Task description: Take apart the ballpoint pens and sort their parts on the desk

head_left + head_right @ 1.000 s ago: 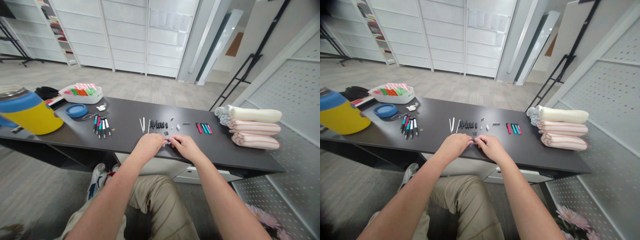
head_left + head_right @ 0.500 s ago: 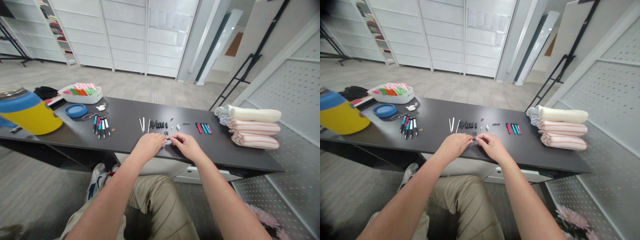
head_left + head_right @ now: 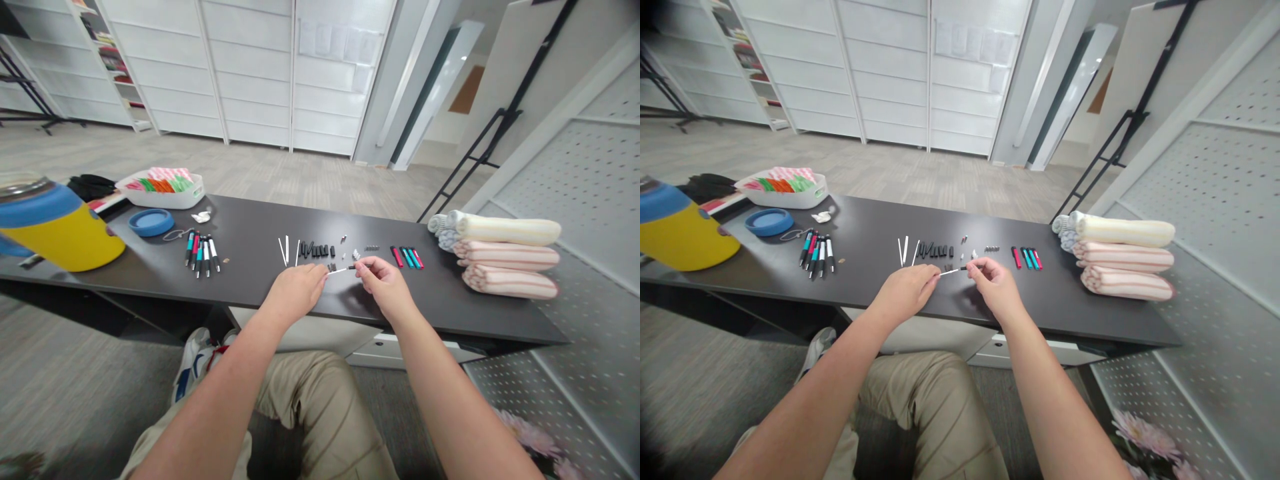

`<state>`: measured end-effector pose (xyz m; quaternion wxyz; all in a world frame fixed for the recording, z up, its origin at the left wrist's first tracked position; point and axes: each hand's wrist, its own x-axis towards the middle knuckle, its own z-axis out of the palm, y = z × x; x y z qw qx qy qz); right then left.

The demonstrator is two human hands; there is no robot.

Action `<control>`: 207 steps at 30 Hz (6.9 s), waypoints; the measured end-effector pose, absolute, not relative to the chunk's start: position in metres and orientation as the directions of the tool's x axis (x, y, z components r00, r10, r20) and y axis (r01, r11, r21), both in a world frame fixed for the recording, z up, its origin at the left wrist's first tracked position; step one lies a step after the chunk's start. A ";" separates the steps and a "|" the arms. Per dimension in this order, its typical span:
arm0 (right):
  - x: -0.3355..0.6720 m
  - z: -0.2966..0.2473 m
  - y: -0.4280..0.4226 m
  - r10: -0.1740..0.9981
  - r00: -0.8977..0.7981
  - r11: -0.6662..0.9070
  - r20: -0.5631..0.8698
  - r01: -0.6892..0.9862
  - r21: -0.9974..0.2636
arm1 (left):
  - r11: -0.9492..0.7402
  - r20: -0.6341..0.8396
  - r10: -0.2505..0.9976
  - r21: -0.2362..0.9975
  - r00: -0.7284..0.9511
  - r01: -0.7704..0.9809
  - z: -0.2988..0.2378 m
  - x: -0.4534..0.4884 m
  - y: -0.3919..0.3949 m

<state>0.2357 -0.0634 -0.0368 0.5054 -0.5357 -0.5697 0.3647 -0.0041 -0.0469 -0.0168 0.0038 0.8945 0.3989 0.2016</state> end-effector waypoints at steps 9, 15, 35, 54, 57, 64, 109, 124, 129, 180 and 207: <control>0.235 -0.038 -0.062 0.974 0.154 0.165 0.165 0.015 -0.986 | -0.663 0.372 0.731 0.191 0.572 0.723 -0.021 -0.005 -0.045; 0.235 -0.037 -0.061 0.964 0.202 0.197 0.175 -0.093 -0.976 | -0.657 0.386 0.739 0.235 0.552 0.716 -0.021 -0.005 -0.045; 0.232 -0.039 -0.063 0.976 0.040 0.195 0.213 0.266 -0.944 | -0.607 0.403 0.778 0.678 0.482 0.414 -0.015 -0.012 -0.039; 0.229 -0.044 -0.060 0.973 0.019 0.178 0.230 0.572 -0.801 | -0.456 0.293 0.885 0.707 0.363 0.541 -0.024 -0.009 -0.031; 0.228 -0.043 -0.061 0.971 0.015 0.189 0.237 0.553 -0.811 | -0.426 0.271 0.896 0.746 0.351 0.512 -0.027 -0.009 -0.028; 0.221 -0.032 -0.069 0.960 -0.133 0.274 0.245 0.606 -0.747 | -0.375 0.242 0.909 0.830 0.341 0.412 -0.026 -0.009 -0.027; 0.211 -0.025 -0.073 0.942 -0.221 0.332 0.251 0.716 -0.615 | -0.431 0.283 0.893 0.764 0.350 0.481 -0.021 -0.008 -0.032; 0.213 -0.025 -0.071 0.931 -0.250 0.363 0.265 0.696 -0.619 | -0.384 0.322 0.922 0.821 0.214 0.421 -0.027 -0.013 -0.030; 0.212 -0.026 -0.070 0.932 -0.260 0.361 0.251 0.719 -0.594 | -0.355 0.308 0.935 0.797 0.178 0.488 -0.023 -0.012 -0.030; 0.210 -0.023 -0.071 0.928 -0.261 0.368 0.267 0.758 -0.539 | -0.389 0.302 0.921 0.693 0.245 0.607 -0.021 -0.007 -0.035; 0.209 -0.021 -0.072 0.930 -0.263 0.364 0.256 0.758 -0.541 | -0.384 0.292 0.923 0.688 0.249 0.616 -0.020 -0.007 -0.034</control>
